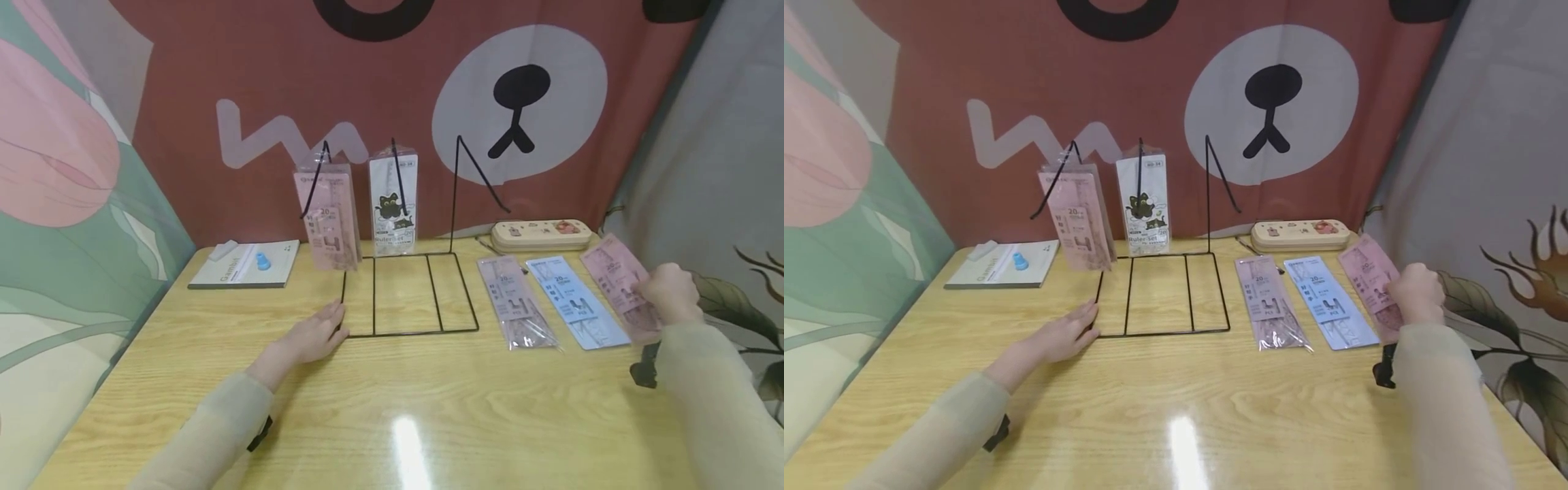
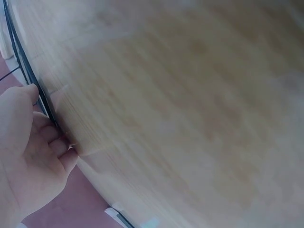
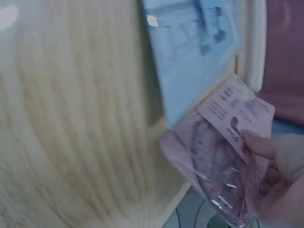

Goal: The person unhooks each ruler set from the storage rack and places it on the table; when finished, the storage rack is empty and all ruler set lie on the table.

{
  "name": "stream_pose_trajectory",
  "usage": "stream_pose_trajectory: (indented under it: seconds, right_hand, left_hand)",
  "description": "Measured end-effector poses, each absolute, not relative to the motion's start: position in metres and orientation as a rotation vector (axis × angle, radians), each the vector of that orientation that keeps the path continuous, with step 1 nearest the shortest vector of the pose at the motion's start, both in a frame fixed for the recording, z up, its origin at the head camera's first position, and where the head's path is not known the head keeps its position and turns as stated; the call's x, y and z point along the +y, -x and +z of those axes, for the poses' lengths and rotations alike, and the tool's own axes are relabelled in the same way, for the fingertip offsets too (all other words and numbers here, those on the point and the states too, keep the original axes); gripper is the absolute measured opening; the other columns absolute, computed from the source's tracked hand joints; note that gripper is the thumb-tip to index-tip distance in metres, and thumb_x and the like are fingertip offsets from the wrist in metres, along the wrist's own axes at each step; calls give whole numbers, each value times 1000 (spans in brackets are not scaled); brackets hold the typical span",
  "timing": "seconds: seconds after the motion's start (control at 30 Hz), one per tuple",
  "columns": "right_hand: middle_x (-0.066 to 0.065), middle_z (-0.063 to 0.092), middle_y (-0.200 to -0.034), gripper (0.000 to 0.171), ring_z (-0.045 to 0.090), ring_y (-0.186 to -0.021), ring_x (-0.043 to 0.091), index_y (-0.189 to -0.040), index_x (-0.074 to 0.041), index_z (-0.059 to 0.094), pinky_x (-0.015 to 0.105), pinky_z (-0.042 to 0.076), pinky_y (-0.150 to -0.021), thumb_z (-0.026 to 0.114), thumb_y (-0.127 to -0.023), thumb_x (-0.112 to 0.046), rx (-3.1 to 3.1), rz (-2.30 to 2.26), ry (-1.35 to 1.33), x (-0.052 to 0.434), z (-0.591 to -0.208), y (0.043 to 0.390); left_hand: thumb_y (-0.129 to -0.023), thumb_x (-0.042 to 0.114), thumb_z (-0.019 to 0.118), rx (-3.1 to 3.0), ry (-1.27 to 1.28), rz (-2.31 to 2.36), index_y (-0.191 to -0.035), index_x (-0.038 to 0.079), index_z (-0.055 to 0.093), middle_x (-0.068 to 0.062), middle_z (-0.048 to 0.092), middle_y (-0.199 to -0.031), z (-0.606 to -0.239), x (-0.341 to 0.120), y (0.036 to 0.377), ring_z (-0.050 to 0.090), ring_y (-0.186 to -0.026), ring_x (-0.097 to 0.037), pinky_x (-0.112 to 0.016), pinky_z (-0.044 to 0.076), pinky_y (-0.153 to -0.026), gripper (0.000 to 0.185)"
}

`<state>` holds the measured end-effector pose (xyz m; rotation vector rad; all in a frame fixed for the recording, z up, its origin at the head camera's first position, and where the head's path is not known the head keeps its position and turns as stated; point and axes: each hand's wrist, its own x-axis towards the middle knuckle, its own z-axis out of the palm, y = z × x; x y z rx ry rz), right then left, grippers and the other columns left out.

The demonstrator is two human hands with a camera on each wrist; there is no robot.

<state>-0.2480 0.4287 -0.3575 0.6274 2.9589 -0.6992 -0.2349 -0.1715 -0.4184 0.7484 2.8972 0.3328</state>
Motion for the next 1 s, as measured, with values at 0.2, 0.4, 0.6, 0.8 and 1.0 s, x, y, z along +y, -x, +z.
stream_pose_trajectory:
  seconds: [0.2,0.4,0.6,0.8,1.0]
  right_hand:
    - [32,54,-82,41,51,-74,42,-101,19,51,49,44,-57,53,-92,-21,3021,-543,-604,427,-367,253]
    - [40,41,-127,79,43,-112,55,-141,12,22,66,42,-84,53,-93,-42,2991,-592,-448,419,-371,261]
    - [47,9,-140,100,12,-128,63,-142,18,-3,70,15,-105,51,-92,-51,3089,-672,-92,386,-361,269]
    - [51,13,-137,96,18,-127,63,-139,24,5,67,19,-107,57,-92,-41,3131,-682,181,341,-360,271]
    - [45,0,-145,95,5,-135,58,-141,19,-3,65,9,-112,55,-94,-40,3016,-742,329,298,-364,260]
  left_hand:
    - [-102,32,39,2886,-751,333,-144,-9,26,-27,21,-152,-416,-171,234,23,-141,-39,-50,25,-115,60]
    - [-102,32,38,2894,-754,321,-144,-9,26,-27,22,-152,-416,-173,234,24,-141,-39,-49,26,-115,60]
    - [-102,33,38,2902,-777,337,-144,-9,26,-27,21,-152,-416,-172,237,24,-141,-39,-49,25,-116,60]
    - [-102,33,38,2887,-747,328,-145,-8,25,-26,19,-153,-416,-173,238,22,-142,-39,-50,24,-116,61]
    - [-102,35,36,2871,-726,338,-146,-6,23,-24,17,-154,-417,-173,236,21,-143,-37,-48,23,-117,62]
